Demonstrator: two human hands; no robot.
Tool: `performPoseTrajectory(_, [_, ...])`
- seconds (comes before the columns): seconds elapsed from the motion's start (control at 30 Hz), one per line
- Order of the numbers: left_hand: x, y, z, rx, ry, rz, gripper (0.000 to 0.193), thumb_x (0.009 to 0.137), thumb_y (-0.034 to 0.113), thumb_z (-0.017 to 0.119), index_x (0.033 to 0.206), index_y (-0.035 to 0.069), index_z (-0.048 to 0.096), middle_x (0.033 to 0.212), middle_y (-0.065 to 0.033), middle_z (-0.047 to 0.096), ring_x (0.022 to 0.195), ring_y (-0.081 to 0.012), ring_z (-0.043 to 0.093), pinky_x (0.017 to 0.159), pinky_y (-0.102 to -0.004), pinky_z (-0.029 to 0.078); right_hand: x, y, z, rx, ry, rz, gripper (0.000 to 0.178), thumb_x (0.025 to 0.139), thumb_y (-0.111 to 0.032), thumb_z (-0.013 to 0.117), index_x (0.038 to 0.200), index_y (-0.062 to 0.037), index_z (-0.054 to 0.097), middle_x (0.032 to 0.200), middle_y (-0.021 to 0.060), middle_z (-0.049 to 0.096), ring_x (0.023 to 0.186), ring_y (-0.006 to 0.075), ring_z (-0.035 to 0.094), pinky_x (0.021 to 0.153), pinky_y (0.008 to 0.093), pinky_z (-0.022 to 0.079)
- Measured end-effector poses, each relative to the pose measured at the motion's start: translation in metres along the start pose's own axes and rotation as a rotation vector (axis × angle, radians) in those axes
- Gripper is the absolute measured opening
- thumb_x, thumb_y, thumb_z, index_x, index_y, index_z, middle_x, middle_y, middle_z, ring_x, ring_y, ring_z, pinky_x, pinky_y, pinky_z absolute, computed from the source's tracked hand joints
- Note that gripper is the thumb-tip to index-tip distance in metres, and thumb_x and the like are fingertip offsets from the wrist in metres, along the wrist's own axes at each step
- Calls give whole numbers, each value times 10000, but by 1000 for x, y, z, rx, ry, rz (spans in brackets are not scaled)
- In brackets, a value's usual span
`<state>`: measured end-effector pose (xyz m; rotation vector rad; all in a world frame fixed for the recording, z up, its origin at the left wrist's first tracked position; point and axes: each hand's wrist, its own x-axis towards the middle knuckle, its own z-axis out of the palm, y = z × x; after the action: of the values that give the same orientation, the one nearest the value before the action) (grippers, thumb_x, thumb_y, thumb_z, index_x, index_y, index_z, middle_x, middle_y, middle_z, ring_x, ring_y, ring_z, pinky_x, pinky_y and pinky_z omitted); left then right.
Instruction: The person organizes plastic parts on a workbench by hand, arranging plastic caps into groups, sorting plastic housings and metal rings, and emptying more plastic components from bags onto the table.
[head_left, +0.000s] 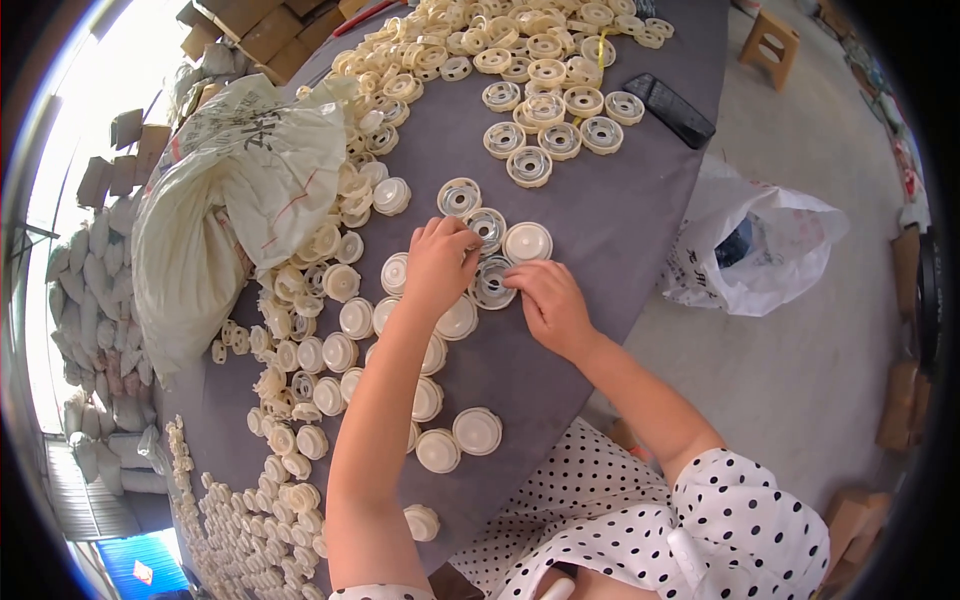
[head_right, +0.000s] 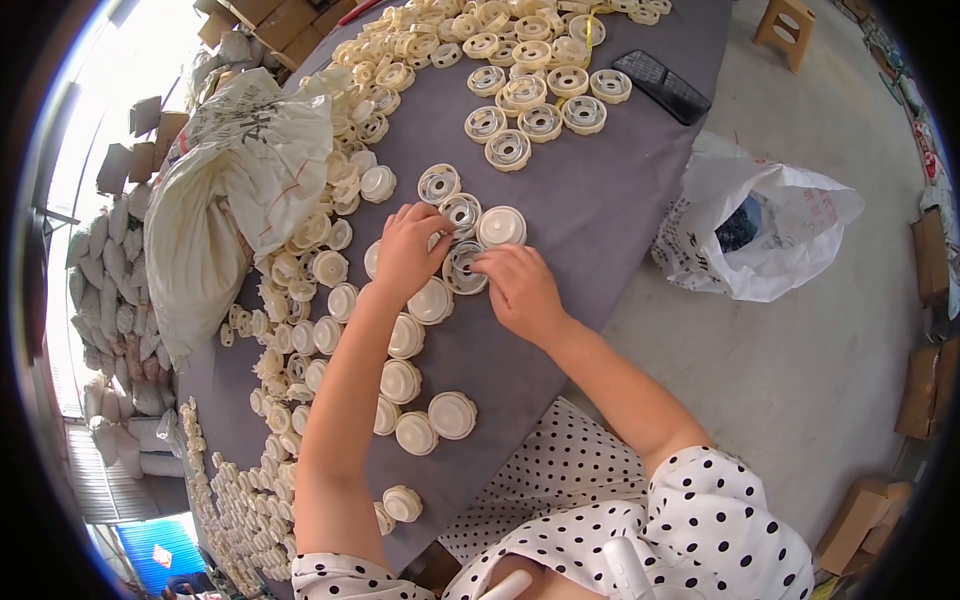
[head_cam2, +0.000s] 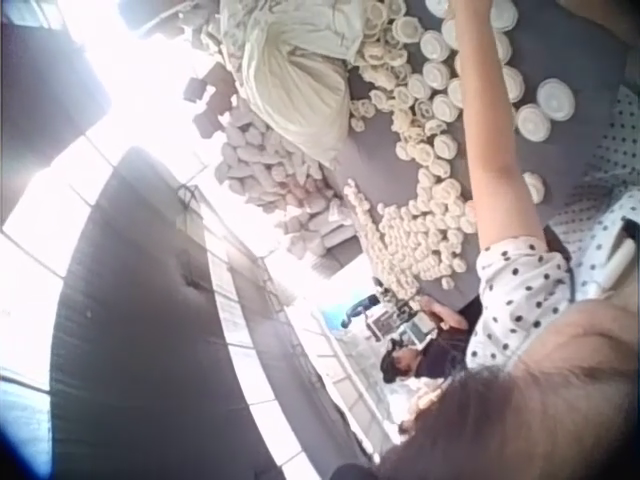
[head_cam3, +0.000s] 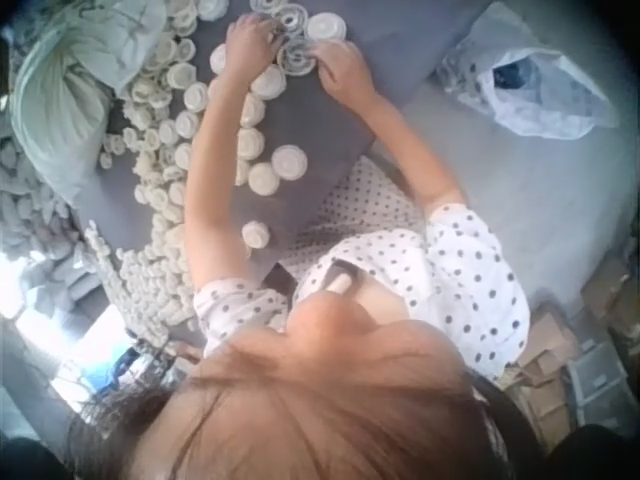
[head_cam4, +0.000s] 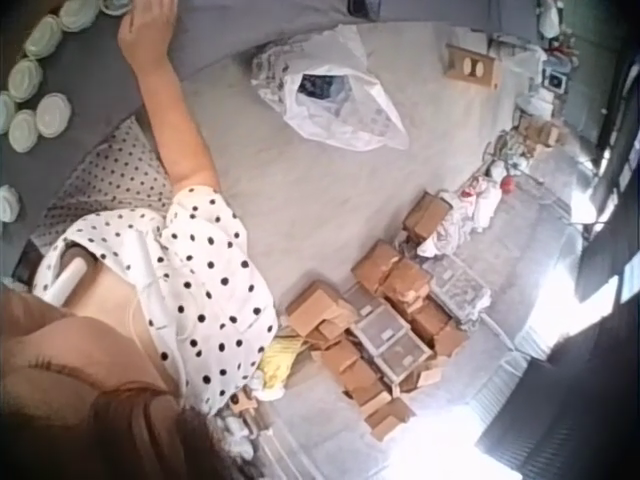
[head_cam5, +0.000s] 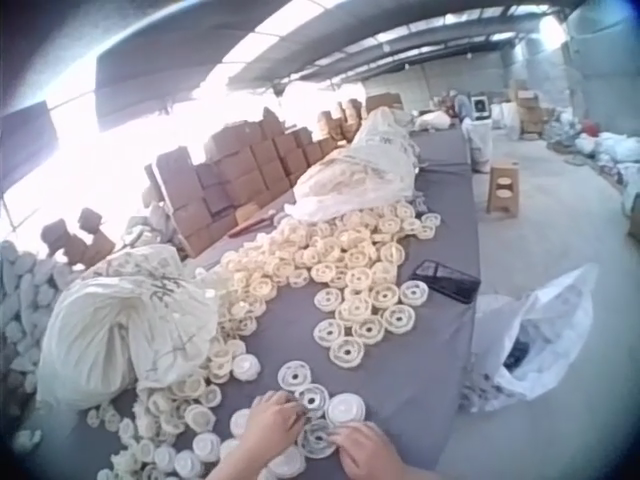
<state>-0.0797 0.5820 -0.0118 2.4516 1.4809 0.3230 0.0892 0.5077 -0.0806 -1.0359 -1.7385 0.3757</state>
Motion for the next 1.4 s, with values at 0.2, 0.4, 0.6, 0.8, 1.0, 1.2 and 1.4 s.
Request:
performPoseTrajectory(0.2, [5, -9, 1, -420, -30, -232, 172, 756, 88, 665, 915, 24, 681, 861, -80, 663, 776, -178, 609, 700, -313, 475, 1, 3, 0, -20, -8, -64, 260, 729, -7, 589, 983, -57, 611, 977, 57, 613, 975, 245, 555, 826, 378, 426])
performPoseTrajectory(0.4, [-9, -2, -8, -404, 148, -153, 137, 768, 73, 671, 886, 5, 660, 780, -65, 633, 683, -139, 577, 615, -276, 460, 0, 4, 2, -86, -69, -131, 240, 709, -78, 668, 946, -78, 628, 940, 32, 605, 969, 219, 539, 827, 371, 414])
performPoseTrajectory(0.6, [-51, 15, -16, -581, 455, -245, 87, 787, 36, 657, 869, 17, 636, 747, -29, 580, 663, -118, 523, 620, -244, 421, 7, 6, 5, -99, -113, -142, 215, 704, -131, 698, 905, -84, 637, 922, 26, 619, 977, 220, 540, 835, 375, 407])
performPoseTrajectory(0.8, [-135, 23, -26, -560, 466, -151, 94, 804, -7, 641, 894, 16, 643, 862, -19, 616, 751, -70, 516, 632, -201, 411, 41, 7, 11, -281, -196, -178, 165, 710, -176, 675, 860, -108, 660, 848, 16, 615, 941, 203, 522, 806, 367, 397])
performPoseTrajectory(1.0, [-203, 30, -29, -486, 507, -254, 157, 744, 2, 690, 889, 57, 665, 918, -45, 582, 786, -135, 543, 649, -248, 443, 43, 1, 21, -583, -458, -375, 79, 684, -169, 668, 712, -97, 655, 801, 58, 599, 918, 236, 539, 822, 389, 411])
performPoseTrajectory(1.2, [-233, 17, -32, -747, 580, -402, 88, 792, -14, 667, 877, 3, 654, 883, -30, 582, 738, -80, 553, 649, -201, 443, 40, -49, -12, -152, -287, -24, 165, 782, -189, 652, 845, -36, 654, 889, 103, 612, 777, 228, 607, 671, 352, 488])
performPoseTrajectory(1.4, [-198, 43, -36, -515, 559, 46, 309, 738, 41, 719, 1037, 46, 642, 1011, -73, 609, 870, -173, 580, 752, -290, 473, 2, -131, 25, 1349, -510, 1040, 372, 933, -265, 492, 1234, -48, 502, 1072, 100, 606, 670, 134, 617, 527, 239, 500])
